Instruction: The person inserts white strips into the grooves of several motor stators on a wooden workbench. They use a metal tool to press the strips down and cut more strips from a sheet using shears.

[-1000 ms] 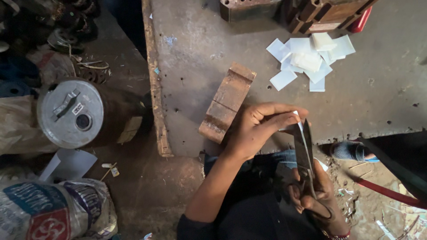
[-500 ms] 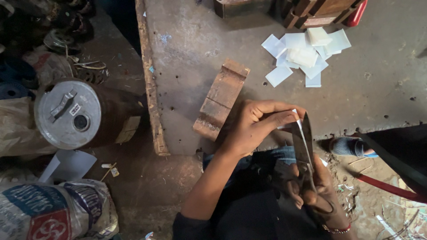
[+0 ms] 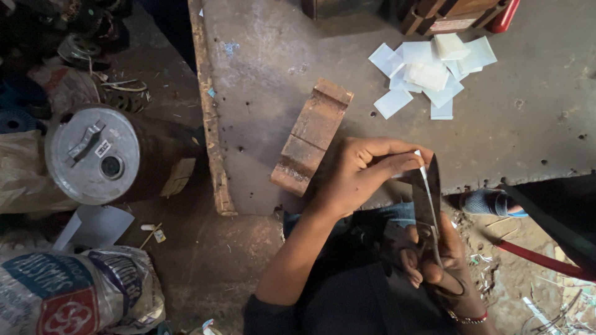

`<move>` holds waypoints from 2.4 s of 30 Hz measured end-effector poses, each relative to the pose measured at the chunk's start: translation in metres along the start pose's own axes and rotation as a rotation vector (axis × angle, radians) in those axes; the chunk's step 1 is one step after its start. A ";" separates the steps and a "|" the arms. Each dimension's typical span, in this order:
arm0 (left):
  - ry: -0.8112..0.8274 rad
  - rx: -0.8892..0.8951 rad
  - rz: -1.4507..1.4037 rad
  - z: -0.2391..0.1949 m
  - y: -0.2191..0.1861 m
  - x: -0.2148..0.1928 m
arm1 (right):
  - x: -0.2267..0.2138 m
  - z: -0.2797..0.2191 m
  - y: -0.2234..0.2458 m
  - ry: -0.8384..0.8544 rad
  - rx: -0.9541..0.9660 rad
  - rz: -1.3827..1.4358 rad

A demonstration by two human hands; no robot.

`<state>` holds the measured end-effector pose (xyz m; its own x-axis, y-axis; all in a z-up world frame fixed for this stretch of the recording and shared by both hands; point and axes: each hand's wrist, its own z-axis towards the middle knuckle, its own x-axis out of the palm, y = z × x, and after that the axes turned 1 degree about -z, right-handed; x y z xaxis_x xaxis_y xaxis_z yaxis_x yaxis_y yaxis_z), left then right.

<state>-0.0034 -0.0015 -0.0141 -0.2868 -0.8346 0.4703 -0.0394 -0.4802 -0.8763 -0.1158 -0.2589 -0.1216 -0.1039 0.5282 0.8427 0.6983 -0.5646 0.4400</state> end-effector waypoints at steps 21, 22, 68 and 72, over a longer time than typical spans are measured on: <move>0.072 -0.145 -0.047 0.003 -0.001 0.000 | 0.026 -0.031 -0.008 -0.371 -0.413 -0.964; 0.050 -0.129 -0.043 0.003 -0.001 0.002 | 0.030 -0.031 -0.003 -0.414 -0.431 -1.017; -0.278 0.480 0.850 -0.108 -0.047 0.039 | 0.128 0.018 0.014 -0.315 -0.252 -0.377; -0.382 0.381 0.766 -0.110 -0.050 0.034 | 0.169 0.025 0.031 -0.172 -0.593 -1.426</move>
<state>-0.1170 0.0238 0.0339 0.2320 -0.9596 -0.1589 0.3659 0.2375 -0.8998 -0.0937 -0.1716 0.0266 -0.3059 0.8677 -0.3919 -0.2793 0.3118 0.9082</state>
